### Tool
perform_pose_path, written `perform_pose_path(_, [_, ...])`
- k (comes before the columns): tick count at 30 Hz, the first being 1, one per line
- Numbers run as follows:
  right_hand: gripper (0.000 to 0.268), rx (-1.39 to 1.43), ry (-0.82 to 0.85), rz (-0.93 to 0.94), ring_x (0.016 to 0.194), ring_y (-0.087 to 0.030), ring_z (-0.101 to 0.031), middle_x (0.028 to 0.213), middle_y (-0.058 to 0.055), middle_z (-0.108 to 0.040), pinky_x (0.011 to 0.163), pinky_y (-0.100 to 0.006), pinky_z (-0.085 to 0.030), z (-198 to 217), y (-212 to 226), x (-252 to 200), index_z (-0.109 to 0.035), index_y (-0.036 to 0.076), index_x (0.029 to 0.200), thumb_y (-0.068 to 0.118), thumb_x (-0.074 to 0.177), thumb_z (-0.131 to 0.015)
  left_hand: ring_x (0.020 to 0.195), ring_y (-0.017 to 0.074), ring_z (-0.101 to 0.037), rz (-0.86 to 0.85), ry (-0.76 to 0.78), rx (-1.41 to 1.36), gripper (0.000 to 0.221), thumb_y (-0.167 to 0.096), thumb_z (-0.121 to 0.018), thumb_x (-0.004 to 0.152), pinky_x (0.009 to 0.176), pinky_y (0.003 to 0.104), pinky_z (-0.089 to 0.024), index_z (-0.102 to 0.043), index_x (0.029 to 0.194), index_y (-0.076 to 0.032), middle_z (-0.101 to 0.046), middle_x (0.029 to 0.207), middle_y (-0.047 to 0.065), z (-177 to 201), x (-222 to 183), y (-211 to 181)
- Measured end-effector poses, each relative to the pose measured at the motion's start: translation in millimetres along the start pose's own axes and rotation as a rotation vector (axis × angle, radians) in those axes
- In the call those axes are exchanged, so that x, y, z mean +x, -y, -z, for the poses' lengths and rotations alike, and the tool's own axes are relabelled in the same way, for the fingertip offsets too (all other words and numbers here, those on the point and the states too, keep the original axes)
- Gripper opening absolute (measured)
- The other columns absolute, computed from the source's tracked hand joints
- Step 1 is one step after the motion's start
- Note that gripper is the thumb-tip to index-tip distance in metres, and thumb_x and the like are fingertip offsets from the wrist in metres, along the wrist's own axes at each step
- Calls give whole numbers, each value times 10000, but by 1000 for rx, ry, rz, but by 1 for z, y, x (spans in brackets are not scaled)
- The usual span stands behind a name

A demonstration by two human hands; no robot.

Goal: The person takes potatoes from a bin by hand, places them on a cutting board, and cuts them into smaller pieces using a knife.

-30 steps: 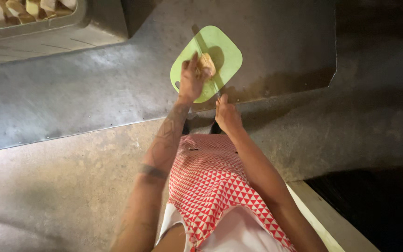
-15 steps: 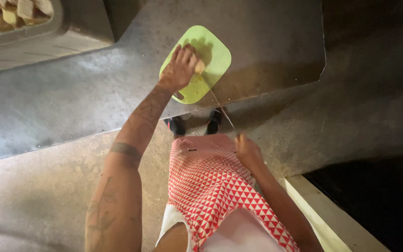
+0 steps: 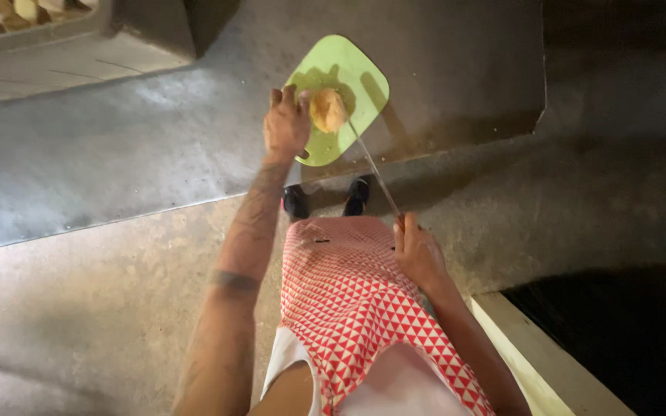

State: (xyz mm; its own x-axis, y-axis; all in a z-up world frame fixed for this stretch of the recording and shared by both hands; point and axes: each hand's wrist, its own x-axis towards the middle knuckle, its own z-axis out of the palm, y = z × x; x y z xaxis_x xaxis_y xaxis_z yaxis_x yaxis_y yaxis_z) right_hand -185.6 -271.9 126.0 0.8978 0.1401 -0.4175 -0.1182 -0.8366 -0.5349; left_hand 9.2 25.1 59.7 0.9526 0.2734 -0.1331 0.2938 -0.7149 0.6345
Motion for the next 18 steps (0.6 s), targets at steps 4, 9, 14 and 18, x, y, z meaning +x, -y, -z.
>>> perform_pose_path(4, [285, -17, 11, 16, 819, -526, -679, 901, -305, -704, 725, -611, -525, -2, 14, 3, -480, 41, 1185, 283, 1032, -479, 1349, 450, -478, -608, 142, -55, 738, -79, -731, 824, 1141, 559, -457, -461, 1504, 14, -490, 1482, 242, 56, 12, -3])
perform_pose_path(9, [264, -37, 33, -23, 801, -521, -684, 882, -305, -699, 709, -604, -533, -5, 32, 11, -463, 42, 1164, 285, 1062, -459, 1460, 251, -354, -1014, 373, 609, 847, -39, -776, 581, 1168, 597, -220, -588, 1392, -196, -482, 1554, 44, 30, 39, -24])
perform_pose_path(14, [258, -114, 109, -127, 806, -528, -678, 854, -313, -693, 719, -616, -528, -4, 49, 16, -464, 43, 1136, 288, 1057, -461, 1377, 185, -530, -1052, 498, 519, 335, -85, -713, 818, 1247, 552, -264, -729, 1122, -226, -684, 1292, -1, 7, 63, -9])
perform_pose_path(18, [292, -36, 118, -131, 810, -541, -671, 835, -324, -685, 703, -638, -515, -17, 73, 74, -445, 20, 1190, 278, 1053, -461, 1264, 170, -610, -1082, 526, 508, 234, -113, -696, 825, 1215, 544, -291, -747, 1037, -196, -724, 1192, -13, 0, 69, -3])
